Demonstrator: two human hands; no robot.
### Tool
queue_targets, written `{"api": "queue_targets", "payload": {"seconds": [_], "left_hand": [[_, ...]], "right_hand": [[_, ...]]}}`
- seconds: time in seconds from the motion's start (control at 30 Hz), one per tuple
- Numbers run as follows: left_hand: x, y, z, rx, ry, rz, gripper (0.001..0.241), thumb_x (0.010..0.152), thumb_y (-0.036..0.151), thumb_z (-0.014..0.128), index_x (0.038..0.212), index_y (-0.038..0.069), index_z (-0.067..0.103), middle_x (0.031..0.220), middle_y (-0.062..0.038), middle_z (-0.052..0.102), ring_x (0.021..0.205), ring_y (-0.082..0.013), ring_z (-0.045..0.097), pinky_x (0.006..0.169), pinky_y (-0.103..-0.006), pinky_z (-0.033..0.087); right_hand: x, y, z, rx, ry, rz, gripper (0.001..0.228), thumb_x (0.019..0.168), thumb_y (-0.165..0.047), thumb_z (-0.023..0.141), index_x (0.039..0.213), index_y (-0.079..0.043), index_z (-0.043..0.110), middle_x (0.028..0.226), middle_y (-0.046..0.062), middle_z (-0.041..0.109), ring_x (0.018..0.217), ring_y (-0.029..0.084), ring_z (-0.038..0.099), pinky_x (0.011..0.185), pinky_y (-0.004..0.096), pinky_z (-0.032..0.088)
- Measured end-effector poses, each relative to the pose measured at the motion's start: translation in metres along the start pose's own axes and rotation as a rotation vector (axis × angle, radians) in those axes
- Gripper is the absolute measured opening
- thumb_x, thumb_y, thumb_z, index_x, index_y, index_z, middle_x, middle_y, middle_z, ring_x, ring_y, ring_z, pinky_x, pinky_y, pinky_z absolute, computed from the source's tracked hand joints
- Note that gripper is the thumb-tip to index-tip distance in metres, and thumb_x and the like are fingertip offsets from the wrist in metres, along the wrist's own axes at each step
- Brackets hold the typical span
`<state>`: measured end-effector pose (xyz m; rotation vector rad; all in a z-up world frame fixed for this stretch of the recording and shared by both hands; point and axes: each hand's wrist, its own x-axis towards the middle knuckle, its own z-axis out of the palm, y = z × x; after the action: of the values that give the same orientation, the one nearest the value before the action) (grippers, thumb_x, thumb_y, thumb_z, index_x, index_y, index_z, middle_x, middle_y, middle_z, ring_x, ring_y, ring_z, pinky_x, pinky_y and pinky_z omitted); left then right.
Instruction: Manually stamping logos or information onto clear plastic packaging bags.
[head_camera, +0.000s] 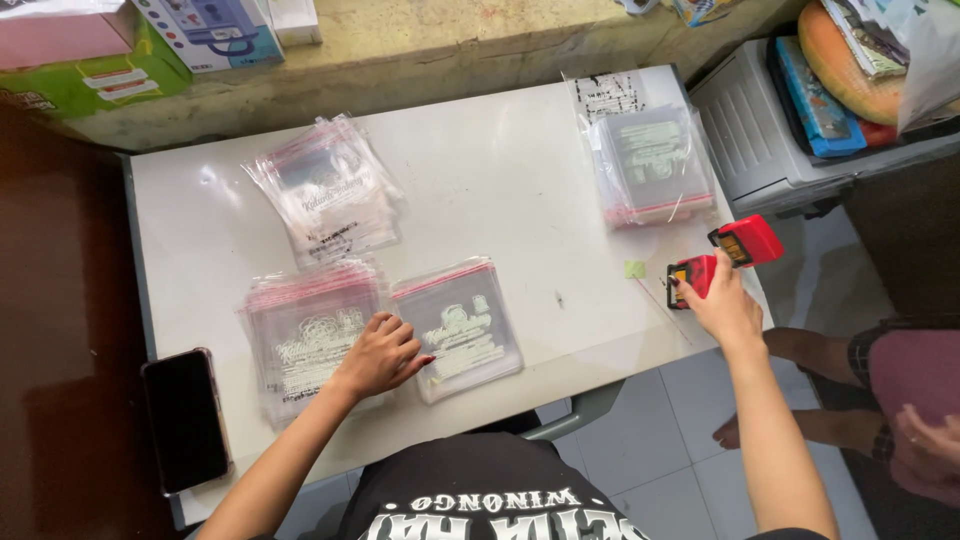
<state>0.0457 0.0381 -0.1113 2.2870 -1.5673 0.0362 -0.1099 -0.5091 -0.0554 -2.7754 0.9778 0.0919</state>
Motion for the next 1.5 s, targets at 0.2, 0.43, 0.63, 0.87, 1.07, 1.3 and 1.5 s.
{"api": "queue_targets", "payload": {"seconds": [0.2, 0.43, 0.63, 0.87, 1.07, 1.3, 1.5], "left_hand": [[-0.001, 0.003, -0.008, -0.055, 0.057, -0.081, 0.031, 0.093, 0.034, 0.069, 0.074, 0.011, 0.062, 0.083, -0.008, 0.06, 0.091, -0.0272, 0.058, 0.099, -0.0448, 0.04], [-0.003, 0.002, -0.005, -0.123, 0.137, -0.136, 0.021, 0.09, 0.027, 0.072, 0.08, 0.01, 0.065, 0.087, -0.007, 0.061, 0.092, -0.0268, 0.057, 0.098, -0.0438, 0.04], [-0.005, 0.004, -0.007, -0.165, 0.185, -0.157, 0.017, 0.088, 0.025, 0.072, 0.081, 0.01, 0.066, 0.088, -0.006, 0.061, 0.094, -0.0263, 0.057, 0.098, -0.0444, 0.039], [-0.009, 0.007, -0.013, -0.176, 0.181, -0.188, 0.017, 0.09, 0.024, 0.072, 0.081, 0.01, 0.066, 0.088, -0.005, 0.062, 0.093, -0.0259, 0.058, 0.097, -0.0436, 0.039], [-0.017, 0.007, -0.008, -0.195, 0.206, -0.215, 0.014, 0.089, 0.021, 0.071, 0.084, 0.009, 0.067, 0.09, -0.006, 0.063, 0.094, -0.0264, 0.057, 0.098, -0.0436, 0.04], [-0.016, 0.009, -0.003, -0.217, 0.208, -0.246, 0.01, 0.087, 0.017, 0.07, 0.083, 0.008, 0.066, 0.089, -0.007, 0.063, 0.094, -0.0277, 0.057, 0.096, -0.0434, 0.04], [-0.015, 0.01, -0.001, -0.218, 0.217, -0.25, 0.009, 0.088, 0.015, 0.069, 0.083, 0.008, 0.066, 0.09, -0.007, 0.063, 0.096, -0.0277, 0.057, 0.097, -0.0437, 0.04]], "right_hand": [[-0.001, -0.002, -0.009, 0.059, -0.072, 0.091, 0.088, 0.09, -0.049, 0.065, 0.165, -0.024, 0.026, 0.14, 0.027, 0.059, 0.121, 0.048, 0.062, 0.099, 0.055, 0.05], [0.003, 0.018, -0.037, 0.199, -0.064, -0.202, 0.076, 0.081, -0.014, 0.059, 0.155, -0.027, 0.046, 0.159, 0.014, 0.042, 0.144, 0.037, 0.043, 0.118, 0.046, 0.037], [0.011, 0.016, -0.038, -0.118, -0.276, -0.289, 0.093, 0.066, 0.015, 0.058, 0.144, -0.035, 0.053, 0.165, 0.001, 0.034, 0.14, 0.031, 0.043, 0.11, 0.043, 0.042], [0.004, 0.014, -0.051, -0.598, -0.015, -0.428, 0.051, 0.073, -0.027, 0.084, 0.121, -0.029, 0.066, 0.15, -0.002, 0.05, 0.133, 0.023, 0.054, 0.102, 0.043, 0.047], [0.005, 0.041, -0.045, -0.554, -0.118, -0.461, 0.04, 0.083, -0.03, 0.077, 0.121, -0.024, 0.065, 0.114, -0.001, 0.068, 0.116, 0.02, 0.065, 0.098, 0.039, 0.051], [-0.014, 0.03, -0.039, -0.586, -0.111, -0.472, 0.04, 0.087, -0.032, 0.071, 0.12, -0.013, 0.056, 0.103, 0.004, 0.069, 0.102, 0.025, 0.068, 0.087, 0.039, 0.053], [-0.005, 0.042, -0.035, -0.455, -0.03, -0.767, 0.041, 0.086, -0.011, 0.06, 0.126, -0.012, 0.055, 0.118, 0.006, 0.063, 0.116, 0.024, 0.061, 0.099, 0.04, 0.049]]}}
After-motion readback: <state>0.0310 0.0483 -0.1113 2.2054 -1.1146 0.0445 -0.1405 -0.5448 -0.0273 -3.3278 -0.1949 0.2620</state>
